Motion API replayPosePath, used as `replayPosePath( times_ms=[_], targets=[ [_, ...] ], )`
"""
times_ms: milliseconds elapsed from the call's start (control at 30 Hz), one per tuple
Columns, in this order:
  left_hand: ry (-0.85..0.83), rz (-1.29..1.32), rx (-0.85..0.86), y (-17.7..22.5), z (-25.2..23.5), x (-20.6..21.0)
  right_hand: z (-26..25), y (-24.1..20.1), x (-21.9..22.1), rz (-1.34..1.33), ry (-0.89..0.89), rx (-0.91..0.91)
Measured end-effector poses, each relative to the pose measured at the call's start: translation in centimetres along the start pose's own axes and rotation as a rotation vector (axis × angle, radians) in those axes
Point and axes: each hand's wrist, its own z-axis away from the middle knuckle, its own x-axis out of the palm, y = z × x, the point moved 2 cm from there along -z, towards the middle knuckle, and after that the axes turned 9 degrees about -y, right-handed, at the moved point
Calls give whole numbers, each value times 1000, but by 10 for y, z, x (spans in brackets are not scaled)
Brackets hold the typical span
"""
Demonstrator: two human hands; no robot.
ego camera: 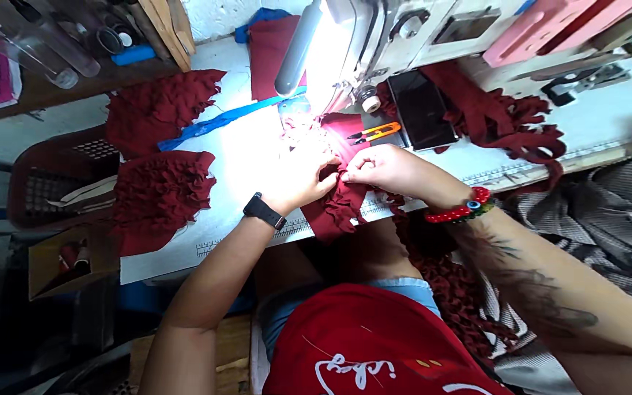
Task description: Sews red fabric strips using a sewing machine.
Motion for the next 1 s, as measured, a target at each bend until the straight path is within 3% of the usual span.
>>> replayPosePath(
  times_ms=[267, 533, 1000],
  targets=[
    [75, 128, -31, -4, 1, 1, -2, -3, -6, 16, 40, -6],
    [128, 161, -31, -3, 3, 2, -17, 2, -6, -269, -115, 96],
    [179, 131, -21, -4, 5, 4, -8, 4, 12, 213, 218, -90]
  ],
)
